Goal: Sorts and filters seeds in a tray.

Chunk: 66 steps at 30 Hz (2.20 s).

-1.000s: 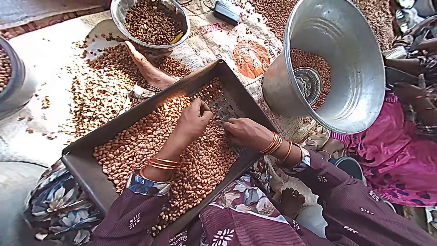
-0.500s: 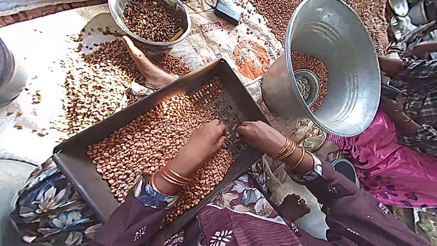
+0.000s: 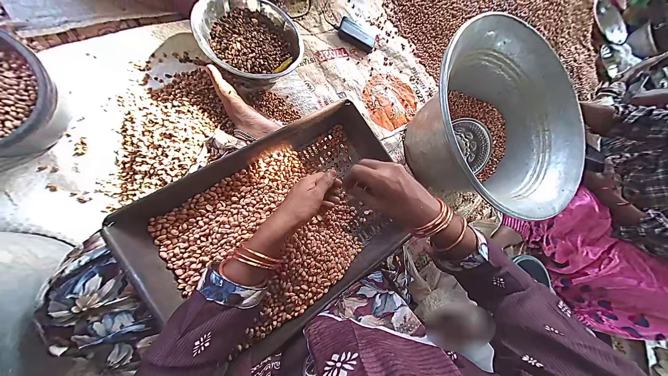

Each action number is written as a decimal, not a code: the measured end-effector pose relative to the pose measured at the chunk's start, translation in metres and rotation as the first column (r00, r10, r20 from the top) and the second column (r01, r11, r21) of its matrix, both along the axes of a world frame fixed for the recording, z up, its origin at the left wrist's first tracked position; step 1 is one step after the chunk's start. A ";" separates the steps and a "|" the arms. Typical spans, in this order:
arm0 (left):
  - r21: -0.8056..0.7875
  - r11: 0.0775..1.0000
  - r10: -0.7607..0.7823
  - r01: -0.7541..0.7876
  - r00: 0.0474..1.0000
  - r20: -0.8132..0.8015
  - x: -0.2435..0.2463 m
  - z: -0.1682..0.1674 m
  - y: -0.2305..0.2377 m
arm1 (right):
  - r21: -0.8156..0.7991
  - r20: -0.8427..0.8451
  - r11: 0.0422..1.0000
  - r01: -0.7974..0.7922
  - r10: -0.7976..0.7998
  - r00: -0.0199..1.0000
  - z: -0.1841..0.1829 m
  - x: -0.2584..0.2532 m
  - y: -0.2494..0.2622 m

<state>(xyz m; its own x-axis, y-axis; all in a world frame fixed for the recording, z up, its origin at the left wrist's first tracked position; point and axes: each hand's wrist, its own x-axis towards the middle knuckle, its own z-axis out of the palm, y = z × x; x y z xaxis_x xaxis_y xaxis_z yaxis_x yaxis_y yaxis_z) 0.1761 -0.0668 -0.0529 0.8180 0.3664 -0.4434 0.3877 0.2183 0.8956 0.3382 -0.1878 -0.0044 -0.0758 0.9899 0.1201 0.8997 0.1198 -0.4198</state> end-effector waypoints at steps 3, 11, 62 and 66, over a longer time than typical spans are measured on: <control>-0.251 0.965 0.092 -0.071 0.993 0.074 0.002 -0.009 0.006 | 0.034 0.186 0.982 0.187 -0.190 0.964 0.000 0.022 0.045; -0.194 0.944 0.292 -0.268 0.950 0.113 -0.020 0.005 0.034 | -0.291 0.470 0.915 0.278 -0.116 0.875 -0.042 0.028 0.107; 0.845 0.529 0.219 -0.072 0.974 -0.054 -0.162 0.015 0.114 | -0.067 0.087 0.850 -0.523 0.527 0.845 -0.007 -0.125 0.072; 0.914 0.405 0.110 -0.018 0.994 -0.029 -0.170 0.002 0.080 | -0.090 -0.053 0.501 -0.860 0.860 0.507 -0.030 -0.212 0.032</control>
<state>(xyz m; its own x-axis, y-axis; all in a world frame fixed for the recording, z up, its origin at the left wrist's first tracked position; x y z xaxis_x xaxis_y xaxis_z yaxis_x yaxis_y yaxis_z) 0.0058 0.0130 -0.0510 0.7564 0.6407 0.1318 0.4814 -0.6817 0.5509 0.1257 -0.1561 -0.0345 -0.8963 0.4422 0.0344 0.3743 0.7957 -0.4762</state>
